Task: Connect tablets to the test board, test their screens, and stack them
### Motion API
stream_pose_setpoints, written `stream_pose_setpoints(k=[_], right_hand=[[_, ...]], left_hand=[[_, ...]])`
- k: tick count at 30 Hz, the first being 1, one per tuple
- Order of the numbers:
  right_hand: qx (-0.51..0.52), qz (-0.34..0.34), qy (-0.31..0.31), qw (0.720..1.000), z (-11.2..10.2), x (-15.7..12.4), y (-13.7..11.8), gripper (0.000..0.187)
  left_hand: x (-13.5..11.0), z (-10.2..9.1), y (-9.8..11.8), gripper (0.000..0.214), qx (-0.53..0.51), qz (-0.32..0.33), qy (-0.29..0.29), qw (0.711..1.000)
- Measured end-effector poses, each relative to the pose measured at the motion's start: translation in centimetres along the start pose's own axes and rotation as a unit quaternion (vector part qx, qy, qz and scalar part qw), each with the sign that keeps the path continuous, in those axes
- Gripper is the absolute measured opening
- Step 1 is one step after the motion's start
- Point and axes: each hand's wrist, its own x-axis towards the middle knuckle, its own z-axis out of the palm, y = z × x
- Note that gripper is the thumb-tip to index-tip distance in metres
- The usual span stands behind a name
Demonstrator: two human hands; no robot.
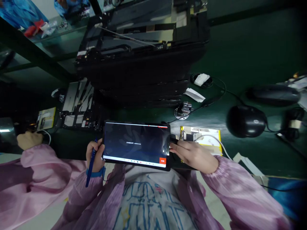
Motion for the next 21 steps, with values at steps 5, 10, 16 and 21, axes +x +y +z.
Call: stream_pose_setpoints(k=[5, 10, 16, 21], right_hand=[[0.005, 0.006, 0.000, 1.000, 0.02, 0.16, 0.03, 0.027], [0.029, 0.028, 0.008, 0.999, 0.18, 0.04, 0.08, 0.024], [0.035, 0.037, 0.003, 0.999, 0.34, -0.10, 0.20, 0.024], [0.036, 0.050, 0.073, 0.995, 0.02, -0.38, -0.33, 0.014]], left_hand=[[0.03, 0.01, -0.05, 0.039, 0.000, 0.001, -0.002, 1.000], [0.02, -0.10, -0.19, 0.039, 0.006, 0.005, 0.004, 1.000], [-0.01, -0.15, -0.36, 0.038, -0.006, -0.003, 0.009, 1.000], [-0.06, 0.07, -0.02, 0.039, -0.005, -0.001, 0.016, 1.000]])
